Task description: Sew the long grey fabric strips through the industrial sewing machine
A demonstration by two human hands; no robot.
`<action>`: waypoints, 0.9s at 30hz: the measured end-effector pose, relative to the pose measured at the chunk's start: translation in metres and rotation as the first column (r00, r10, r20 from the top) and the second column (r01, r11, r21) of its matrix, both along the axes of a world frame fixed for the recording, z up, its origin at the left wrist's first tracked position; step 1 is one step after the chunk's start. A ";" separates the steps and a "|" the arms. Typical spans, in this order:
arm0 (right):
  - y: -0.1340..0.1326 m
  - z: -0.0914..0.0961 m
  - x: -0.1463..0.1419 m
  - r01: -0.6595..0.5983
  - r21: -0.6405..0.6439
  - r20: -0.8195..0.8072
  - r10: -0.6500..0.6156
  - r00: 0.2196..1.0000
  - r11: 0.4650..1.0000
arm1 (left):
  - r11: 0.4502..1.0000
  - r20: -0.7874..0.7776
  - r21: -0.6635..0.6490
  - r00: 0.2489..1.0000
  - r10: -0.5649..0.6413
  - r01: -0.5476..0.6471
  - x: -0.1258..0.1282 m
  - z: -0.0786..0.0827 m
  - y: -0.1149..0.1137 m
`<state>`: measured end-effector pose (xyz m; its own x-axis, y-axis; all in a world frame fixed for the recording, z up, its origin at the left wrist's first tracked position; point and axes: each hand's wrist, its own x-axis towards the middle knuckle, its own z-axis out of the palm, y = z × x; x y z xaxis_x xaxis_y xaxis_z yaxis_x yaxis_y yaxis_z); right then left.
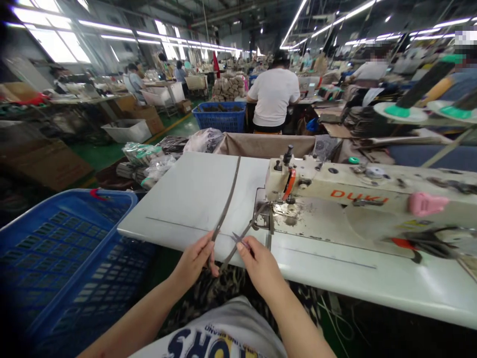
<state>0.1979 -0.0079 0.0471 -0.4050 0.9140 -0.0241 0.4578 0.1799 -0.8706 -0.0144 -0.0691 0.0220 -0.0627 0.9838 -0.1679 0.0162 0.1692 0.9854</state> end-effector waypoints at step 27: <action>-0.001 0.019 -0.031 -0.046 0.112 0.131 0.031 0.991 0.993 | 0.997 0.049 0.054 0.997 -0.054 0.051 -0.005 0.005 -0.017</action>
<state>0.1665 -0.0085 0.0658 -0.4401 0.8976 0.0255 0.5558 0.2946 -0.7773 -0.0195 -0.0860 0.0271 -0.0035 0.9931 -0.1173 -0.0266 0.1172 0.9928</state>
